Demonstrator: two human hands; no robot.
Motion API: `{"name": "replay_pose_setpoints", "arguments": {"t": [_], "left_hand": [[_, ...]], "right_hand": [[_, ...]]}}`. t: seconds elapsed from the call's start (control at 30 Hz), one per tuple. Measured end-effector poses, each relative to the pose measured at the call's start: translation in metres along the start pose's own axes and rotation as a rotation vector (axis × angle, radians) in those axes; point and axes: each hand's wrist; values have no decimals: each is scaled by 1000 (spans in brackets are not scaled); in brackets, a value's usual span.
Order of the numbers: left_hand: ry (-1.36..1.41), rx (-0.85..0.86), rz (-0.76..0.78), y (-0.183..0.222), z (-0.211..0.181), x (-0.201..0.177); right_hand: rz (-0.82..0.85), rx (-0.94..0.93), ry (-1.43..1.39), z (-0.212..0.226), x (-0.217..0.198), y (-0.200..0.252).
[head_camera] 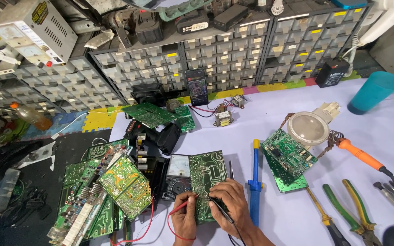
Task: Testing electronic components on a circuit board using an analog multimeter.
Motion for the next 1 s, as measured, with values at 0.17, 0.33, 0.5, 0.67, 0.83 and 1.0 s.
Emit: {"name": "replay_pose_setpoints", "arguments": {"t": [0.17,0.33,0.5,0.67,0.83,1.0], "left_hand": [[-16,27,38,-1,-12,3],[25,-3,52,0,-21,6],[0,18,105,-1,-36,8],[-12,2,139,-4,-51,8],[-5,9,155,-5,-53,5],[-17,56,159,-5,-53,6]], "right_hand": [[39,75,34,4,-1,-1],[56,103,91,2,2,3],[71,33,51,9,-3,-7],[102,-19,43,7,-4,-10],[126,-14,31,5,-2,-7],[108,-9,30,4,1,-5]]}}
Point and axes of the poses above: each hand's wrist, its own y-axis away from the middle knuckle, its own x-axis out of the palm, z = x × y, and after that the axes turned 2 degrees about y, right-handed
